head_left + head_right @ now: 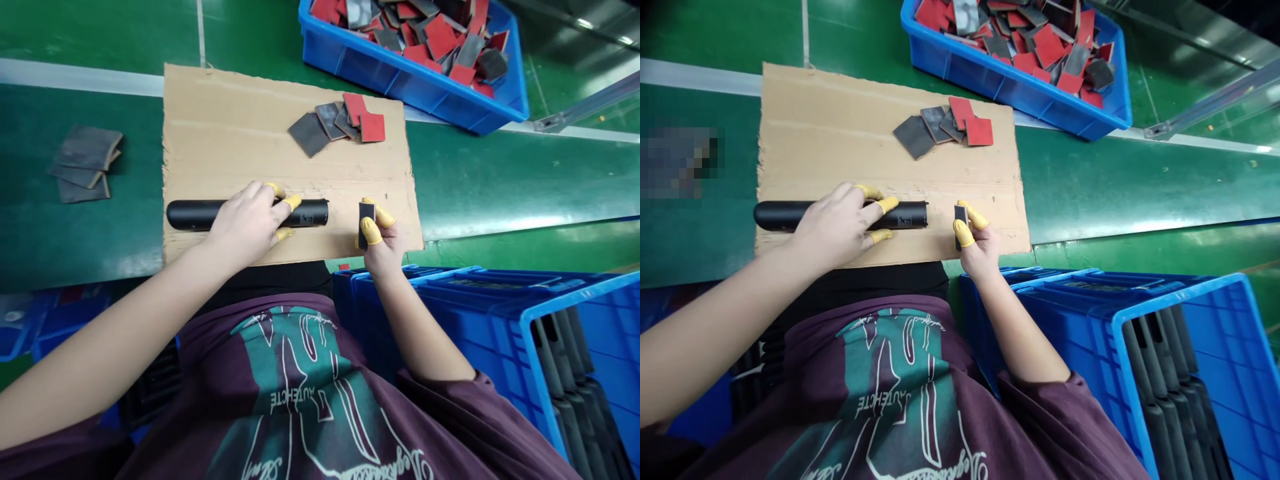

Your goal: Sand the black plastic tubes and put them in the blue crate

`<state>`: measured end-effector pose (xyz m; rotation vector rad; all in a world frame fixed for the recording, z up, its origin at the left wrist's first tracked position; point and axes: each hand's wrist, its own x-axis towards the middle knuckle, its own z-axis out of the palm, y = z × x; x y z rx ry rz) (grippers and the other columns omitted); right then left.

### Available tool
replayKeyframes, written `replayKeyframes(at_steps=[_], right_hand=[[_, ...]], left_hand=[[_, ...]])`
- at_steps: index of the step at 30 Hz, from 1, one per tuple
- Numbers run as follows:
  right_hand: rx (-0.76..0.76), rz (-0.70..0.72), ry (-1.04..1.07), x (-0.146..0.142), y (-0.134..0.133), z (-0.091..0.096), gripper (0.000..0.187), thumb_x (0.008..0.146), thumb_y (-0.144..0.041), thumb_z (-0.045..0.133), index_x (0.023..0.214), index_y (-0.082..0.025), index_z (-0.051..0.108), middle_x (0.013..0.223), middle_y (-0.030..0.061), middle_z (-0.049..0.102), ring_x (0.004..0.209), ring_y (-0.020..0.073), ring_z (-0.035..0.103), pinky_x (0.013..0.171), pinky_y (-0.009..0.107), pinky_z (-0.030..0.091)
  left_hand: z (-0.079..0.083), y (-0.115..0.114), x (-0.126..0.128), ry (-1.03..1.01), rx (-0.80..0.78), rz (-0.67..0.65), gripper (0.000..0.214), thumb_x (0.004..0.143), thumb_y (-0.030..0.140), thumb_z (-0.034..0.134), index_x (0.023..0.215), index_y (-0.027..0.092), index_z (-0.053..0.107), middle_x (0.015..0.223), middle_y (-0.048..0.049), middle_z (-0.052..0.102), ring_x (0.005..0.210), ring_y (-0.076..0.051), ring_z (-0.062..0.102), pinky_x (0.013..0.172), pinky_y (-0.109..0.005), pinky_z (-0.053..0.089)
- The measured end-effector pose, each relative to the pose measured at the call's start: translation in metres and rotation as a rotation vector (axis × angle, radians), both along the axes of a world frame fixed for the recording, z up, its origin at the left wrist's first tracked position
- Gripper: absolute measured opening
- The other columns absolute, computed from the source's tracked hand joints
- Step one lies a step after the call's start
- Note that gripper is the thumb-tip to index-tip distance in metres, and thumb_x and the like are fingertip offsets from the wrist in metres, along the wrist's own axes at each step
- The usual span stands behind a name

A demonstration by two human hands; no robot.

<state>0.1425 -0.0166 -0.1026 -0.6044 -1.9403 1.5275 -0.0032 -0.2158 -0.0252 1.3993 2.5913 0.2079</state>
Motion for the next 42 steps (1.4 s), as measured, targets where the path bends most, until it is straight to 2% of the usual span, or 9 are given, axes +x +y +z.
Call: replayKeyframes(at_steps=[5,8,13,16,20,29,35,40,42], right_hand=[[0.041,0.062,0.029,-0.009,-0.008,0.006,0.053,0.083,-0.065,0.066,0.12,-0.028,0.073,0.121,0.0082,0.076,0.104,0.026,0.075,0.096,0.05,0.061],[0.135,0.086,0.095,-0.009,-0.011,0.012,0.042,0.083,-0.058,0.071,0.111,-0.027,0.077,0.114,0.0069,0.079,0.106,0.0249,0.075,0.1,0.046,0.06],[0.443,0.179,-0.035,-0.001,-0.021,0.02,0.028,0.088,-0.045,0.067,0.102,-0.025,0.081,0.09,0.0047,0.082,0.081,0.0223,0.079,0.081,0.035,0.066],[0.61,0.13,-0.132,0.005,-0.031,0.023,0.027,0.089,-0.04,0.063,0.103,-0.025,0.081,0.08,0.005,0.081,0.068,0.0207,0.077,0.072,0.032,0.066],[0.717,0.07,-0.157,0.005,-0.04,0.027,0.031,0.091,-0.037,0.06,0.107,-0.02,0.08,0.077,0.0067,0.08,0.058,0.0195,0.073,0.061,0.029,0.063],[0.594,0.135,-0.266,-0.001,-0.04,0.037,0.035,0.093,-0.037,0.058,0.111,-0.018,0.079,0.086,0.0105,0.081,0.07,0.0241,0.077,0.069,0.035,0.065],[0.555,0.167,-0.298,-0.005,-0.038,0.039,0.031,0.094,-0.039,0.057,0.108,-0.023,0.08,0.095,0.0063,0.082,0.078,0.0229,0.078,0.072,0.033,0.065],[0.529,0.175,-0.297,-0.007,-0.04,0.041,0.03,0.093,-0.036,0.059,0.111,-0.023,0.079,0.089,0.0045,0.082,0.08,0.0225,0.079,0.075,0.032,0.067],[0.491,0.204,-0.286,-0.007,-0.04,0.042,0.029,0.094,-0.035,0.059,0.111,-0.023,0.078,0.096,0.0042,0.082,0.087,0.0225,0.079,0.08,0.033,0.067]], left_hand=[[0.006,0.003,-0.002,-0.031,-0.144,0.048,0.057,0.083,0.037,0.07,0.137,0.02,0.059,0.122,-0.0147,0.063,0.117,-0.036,0.06,0.098,-0.045,0.049],[0.012,0.003,0.01,-0.035,-0.196,0.033,0.049,0.085,0.035,0.067,0.13,0.017,0.062,0.115,-0.0144,0.065,0.112,-0.034,0.062,0.091,-0.042,0.051],[0.007,0.006,0.031,0.017,-0.136,0.036,0.043,0.089,0.034,0.062,0.127,0.014,0.061,0.11,-0.0165,0.068,0.11,-0.035,0.062,0.087,-0.044,0.051],[0.002,0.011,0.036,0.012,-0.086,0.047,0.038,0.088,0.033,0.061,0.122,0.017,0.063,0.108,-0.0152,0.068,0.107,-0.035,0.063,0.083,-0.044,0.052],[0.0,0.014,0.039,0.017,-0.082,0.082,0.035,0.083,0.029,0.064,0.117,0.019,0.064,0.106,-0.0139,0.068,0.105,-0.034,0.063,0.08,-0.042,0.051],[-0.001,0.019,0.049,0.007,-0.093,0.167,0.037,0.084,0.035,0.064,0.116,0.018,0.063,0.104,-0.0158,0.065,0.101,-0.034,0.061,0.077,-0.042,0.049],[-0.007,0.018,0.054,0.005,-0.051,0.207,0.037,0.085,0.033,0.06,0.119,0.019,0.062,0.106,-0.0159,0.063,0.104,-0.035,0.059,0.08,-0.045,0.046],[-0.009,0.017,0.054,-0.042,-0.028,0.219,0.032,0.085,0.031,0.059,0.115,0.02,0.063,0.105,-0.0146,0.062,0.104,-0.034,0.059,0.083,-0.045,0.046],[-0.008,0.017,0.054,-0.05,-0.023,0.22,0.034,0.086,0.03,0.058,0.118,0.02,0.062,0.106,-0.015,0.062,0.105,-0.035,0.059,0.083,-0.046,0.046]])
